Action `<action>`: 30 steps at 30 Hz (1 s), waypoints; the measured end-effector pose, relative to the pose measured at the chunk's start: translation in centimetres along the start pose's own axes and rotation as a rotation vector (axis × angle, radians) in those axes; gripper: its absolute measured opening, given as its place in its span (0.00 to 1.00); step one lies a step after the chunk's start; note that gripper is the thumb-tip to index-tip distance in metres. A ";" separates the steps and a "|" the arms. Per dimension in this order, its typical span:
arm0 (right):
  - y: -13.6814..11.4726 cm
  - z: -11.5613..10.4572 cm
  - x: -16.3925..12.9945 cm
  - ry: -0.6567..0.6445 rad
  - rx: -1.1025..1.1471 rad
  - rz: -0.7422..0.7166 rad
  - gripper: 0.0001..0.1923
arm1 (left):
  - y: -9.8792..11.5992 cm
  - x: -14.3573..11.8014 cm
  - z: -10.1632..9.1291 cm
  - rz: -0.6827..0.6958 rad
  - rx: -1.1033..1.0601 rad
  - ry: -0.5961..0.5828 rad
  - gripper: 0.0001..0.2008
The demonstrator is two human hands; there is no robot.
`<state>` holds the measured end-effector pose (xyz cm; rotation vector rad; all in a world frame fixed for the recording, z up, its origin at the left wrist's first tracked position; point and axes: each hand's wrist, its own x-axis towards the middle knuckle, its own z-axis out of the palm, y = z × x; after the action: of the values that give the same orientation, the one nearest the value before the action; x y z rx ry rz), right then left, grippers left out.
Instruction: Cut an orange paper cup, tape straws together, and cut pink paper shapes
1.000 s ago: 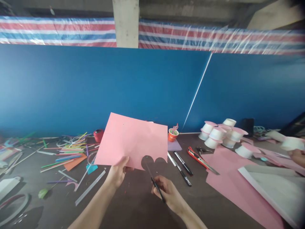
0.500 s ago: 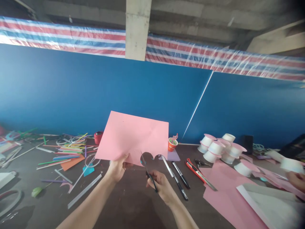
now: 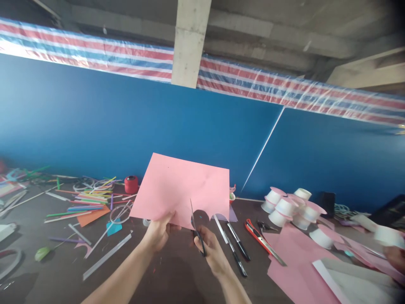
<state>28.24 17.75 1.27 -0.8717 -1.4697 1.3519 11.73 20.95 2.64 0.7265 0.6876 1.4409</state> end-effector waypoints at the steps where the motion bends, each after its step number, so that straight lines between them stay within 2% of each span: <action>1: -0.1 0.0 0.0 -0.005 -0.004 -0.001 0.14 | 0.0 0.0 0.0 -0.003 0.001 -0.001 0.16; 6: -0.3 0.0 -0.1 -0.004 -0.011 0.028 0.16 | 0.0 -0.3 0.1 -0.015 0.012 -0.002 0.18; 15: -0.8 0.1 -0.4 0.002 -0.039 0.069 0.19 | 0.0 -0.5 0.2 -0.030 -0.004 0.023 0.16; 30: -1.5 0.4 -0.7 0.013 -0.062 0.053 0.18 | 0.0 -0.8 0.2 -0.034 -0.004 -0.002 0.17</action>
<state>28.26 16.75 2.65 -0.9638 -1.4952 1.3430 11.83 20.14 2.76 0.7102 0.6920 1.4104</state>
